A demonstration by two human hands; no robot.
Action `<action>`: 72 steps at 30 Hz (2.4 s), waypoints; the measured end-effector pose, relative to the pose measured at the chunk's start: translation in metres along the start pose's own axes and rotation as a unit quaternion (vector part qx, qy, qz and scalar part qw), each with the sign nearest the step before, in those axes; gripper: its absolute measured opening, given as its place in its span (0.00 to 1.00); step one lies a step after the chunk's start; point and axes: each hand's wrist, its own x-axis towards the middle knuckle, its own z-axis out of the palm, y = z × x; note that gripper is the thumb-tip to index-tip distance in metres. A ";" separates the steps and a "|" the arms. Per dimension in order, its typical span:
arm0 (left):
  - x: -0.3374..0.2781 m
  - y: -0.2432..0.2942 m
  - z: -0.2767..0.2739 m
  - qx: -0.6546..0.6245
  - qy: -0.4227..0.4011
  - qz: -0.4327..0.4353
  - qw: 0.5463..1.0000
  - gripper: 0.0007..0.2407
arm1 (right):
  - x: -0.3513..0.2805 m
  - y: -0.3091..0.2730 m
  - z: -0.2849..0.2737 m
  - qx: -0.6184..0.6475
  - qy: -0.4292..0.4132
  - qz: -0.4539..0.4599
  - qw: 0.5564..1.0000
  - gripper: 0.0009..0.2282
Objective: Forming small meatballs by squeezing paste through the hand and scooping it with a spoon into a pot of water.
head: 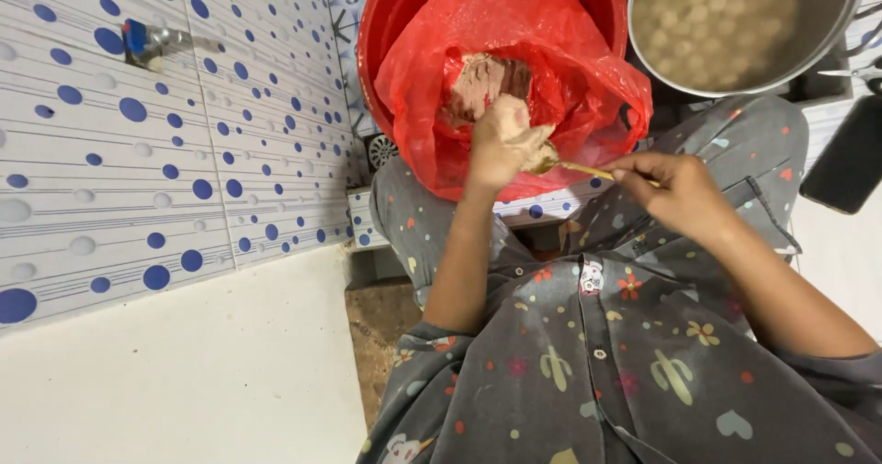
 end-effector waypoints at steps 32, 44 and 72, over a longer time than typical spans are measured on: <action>0.066 -0.098 -0.054 -0.328 0.119 0.126 0.929 0.14 | 0.067 0.090 -0.073 0.203 0.253 -0.006 0.946 0.06; 0.045 0.044 -0.038 0.005 0.183 -0.068 0.981 0.21 | 0.123 0.220 -0.062 -0.002 0.410 -0.199 0.890 0.12; 0.084 -0.045 -0.053 -0.297 0.072 0.107 0.946 0.20 | 0.135 0.244 -0.062 0.098 0.372 -0.042 0.922 0.13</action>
